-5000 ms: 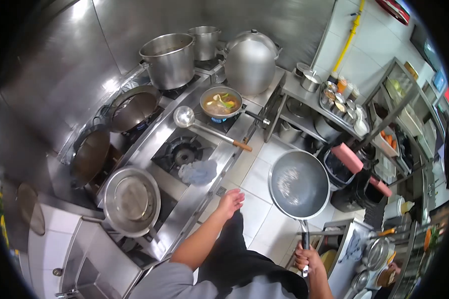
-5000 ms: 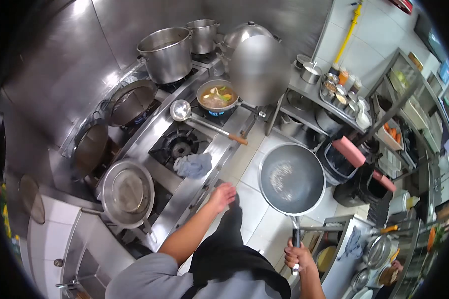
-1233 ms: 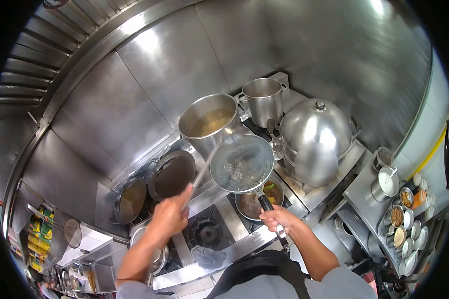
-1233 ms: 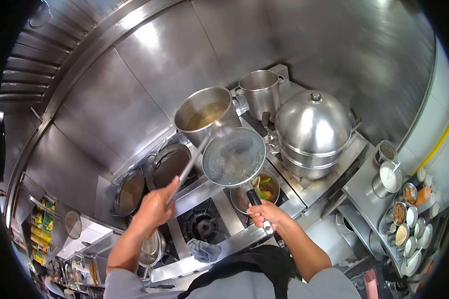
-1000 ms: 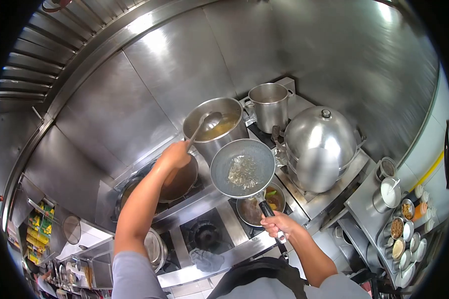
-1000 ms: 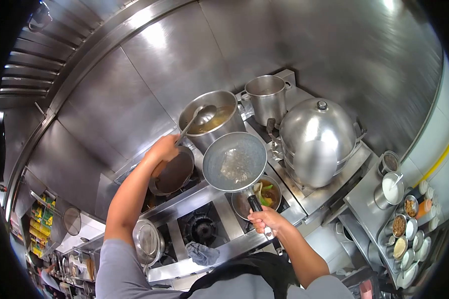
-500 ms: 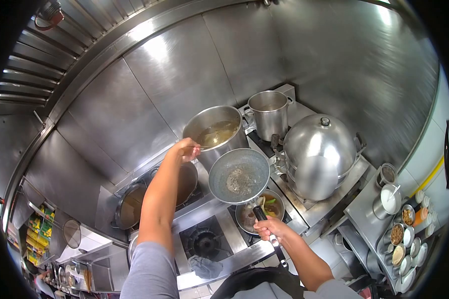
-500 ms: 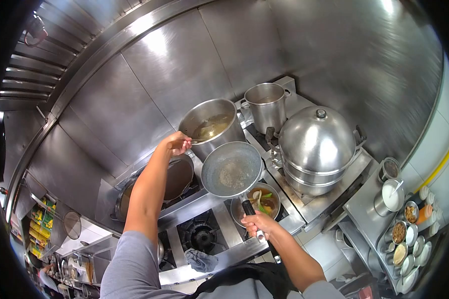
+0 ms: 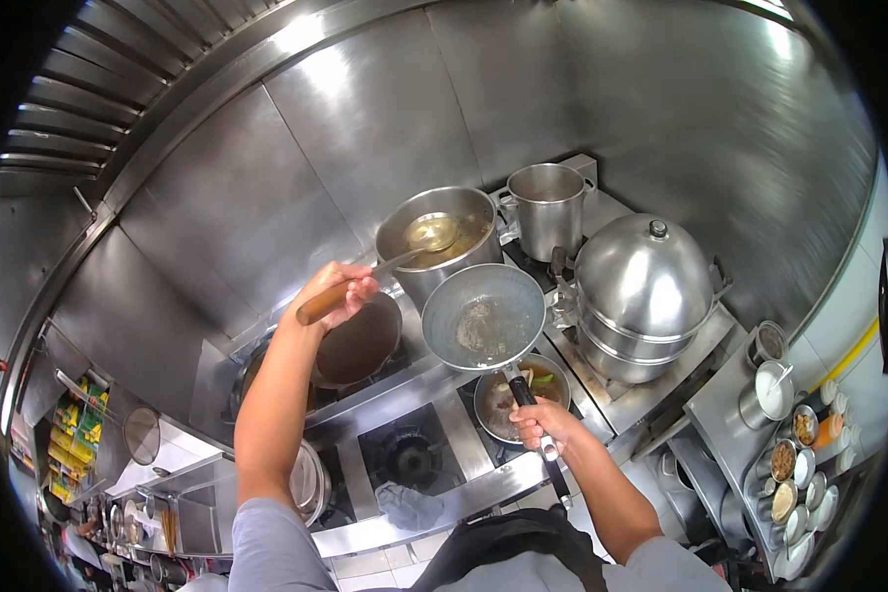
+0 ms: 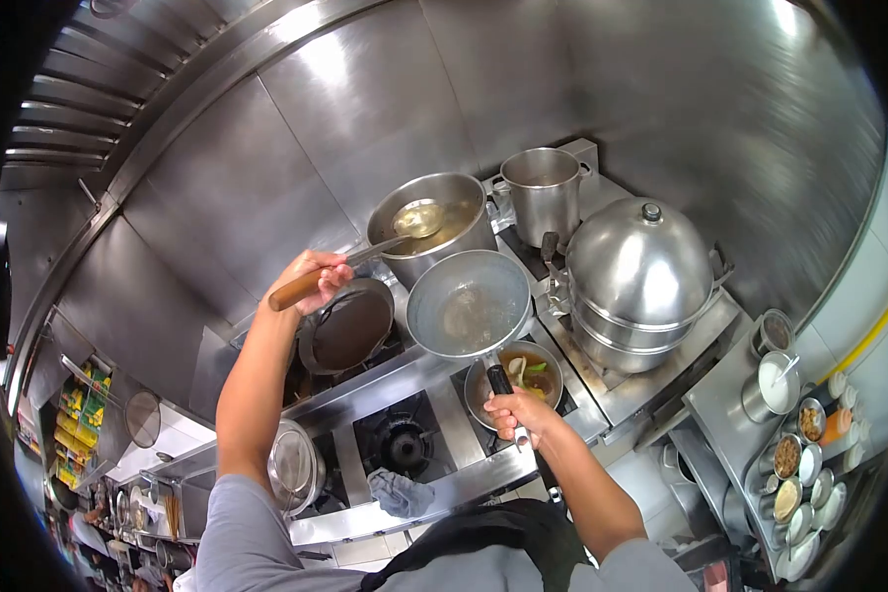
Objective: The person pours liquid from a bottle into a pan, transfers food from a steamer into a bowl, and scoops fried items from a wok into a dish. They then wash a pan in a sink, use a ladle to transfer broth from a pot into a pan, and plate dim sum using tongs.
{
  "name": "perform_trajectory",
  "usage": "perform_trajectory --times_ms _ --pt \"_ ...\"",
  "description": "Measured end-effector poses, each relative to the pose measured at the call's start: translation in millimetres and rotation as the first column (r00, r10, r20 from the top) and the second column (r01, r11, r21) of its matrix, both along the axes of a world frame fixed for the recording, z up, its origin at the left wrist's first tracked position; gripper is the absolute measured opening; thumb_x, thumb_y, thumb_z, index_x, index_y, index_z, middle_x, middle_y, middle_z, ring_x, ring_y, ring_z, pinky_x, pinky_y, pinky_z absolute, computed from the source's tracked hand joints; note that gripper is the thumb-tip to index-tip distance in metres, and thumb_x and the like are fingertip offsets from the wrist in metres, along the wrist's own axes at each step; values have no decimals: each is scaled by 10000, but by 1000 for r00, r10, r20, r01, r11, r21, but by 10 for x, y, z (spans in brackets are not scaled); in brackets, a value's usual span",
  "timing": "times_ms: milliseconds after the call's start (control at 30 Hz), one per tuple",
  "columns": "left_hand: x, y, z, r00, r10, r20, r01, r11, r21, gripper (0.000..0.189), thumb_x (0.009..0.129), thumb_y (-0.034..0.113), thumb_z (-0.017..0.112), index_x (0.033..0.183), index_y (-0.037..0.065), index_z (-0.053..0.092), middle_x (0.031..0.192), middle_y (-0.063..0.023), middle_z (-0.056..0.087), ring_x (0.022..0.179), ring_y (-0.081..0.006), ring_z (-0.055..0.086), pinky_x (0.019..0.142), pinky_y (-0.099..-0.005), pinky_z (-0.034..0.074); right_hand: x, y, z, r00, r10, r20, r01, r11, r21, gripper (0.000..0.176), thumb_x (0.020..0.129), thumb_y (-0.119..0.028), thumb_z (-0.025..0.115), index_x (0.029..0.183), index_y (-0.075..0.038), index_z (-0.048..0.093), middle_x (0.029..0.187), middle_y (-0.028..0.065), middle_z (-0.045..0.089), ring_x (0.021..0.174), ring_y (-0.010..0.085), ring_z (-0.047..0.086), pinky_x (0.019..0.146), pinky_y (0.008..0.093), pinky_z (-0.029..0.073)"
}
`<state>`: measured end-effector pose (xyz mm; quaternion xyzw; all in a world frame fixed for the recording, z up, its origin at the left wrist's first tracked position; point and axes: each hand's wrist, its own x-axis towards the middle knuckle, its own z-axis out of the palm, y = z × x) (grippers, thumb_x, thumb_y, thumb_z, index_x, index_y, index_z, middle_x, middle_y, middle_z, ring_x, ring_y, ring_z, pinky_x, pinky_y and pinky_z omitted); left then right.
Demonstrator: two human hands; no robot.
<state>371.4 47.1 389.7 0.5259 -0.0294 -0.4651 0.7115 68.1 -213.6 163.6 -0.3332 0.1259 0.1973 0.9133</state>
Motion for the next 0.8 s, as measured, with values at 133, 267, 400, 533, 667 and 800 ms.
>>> perform_trajectory --times_ms 133,267,400,533,667,800 --pt "-556 189 129 1000 16 17 -16 999 -34 135 1030 105 546 1048 -14 485 816 -57 514 513 -30 492 386 -171 507 15 49 -14 1000 -4 23 4 999 37 208 892 -26 636 859 -136 462 614 -59 412 447 36 397 387 242 352" --pt "-1097 300 75 1000 5 -10 -5 1000 -3 320 1032 103 555 1311 9 432 847 -62 492 508 -35 482 370 -174 472 -4 69 37 1000 -29 10 29 999 27 216 891 -19 633 849 -139 459 624 -56 411 448 33 397 386 239 348" --pt "-1362 419 -292 1000 -25 5 24 994 104 315 1029 85 562 1335 45 498 847 -68 502 505 -39 469 370 -167 418 -47 67 81 999 -32 -11 32 999 43 214 900 -20 634 893 -141 457 625 -61 415 446 32 402 382 237 346" --pt "-1653 361 -501 958 -217 186 154 941 302 416 990 116 642 1379 71 501 809 -25 562 501 -58 494 409 -205 420 -92 25 39 999 -28 -32 29 999 44 212 911 -18 630 915 -142 458 625 -62 420 444 32 401 378 237 343" --pt "-1841 392 -585 893 -319 317 133 861 492 581 973 73 633 1514 104 423 801 -16 570 521 -85 533 434 -240 424 -130 -22 27 1000 -25 -16 26 999 34 210 917 -16 630 911 -141 462 623 -60 427 440 35 400 376 240 342" --pt "-1909 443 -510 455 -633 627 -132 648 750 697 904 82 662 1553 88 407 891 -155 684 700 -294 675 645 -398 547 -166 -104 -84 1000 -18 2 18 1000 22 206 925 -22 636 907 -137 467 613 -56 430 439 41 398 378 246 345"
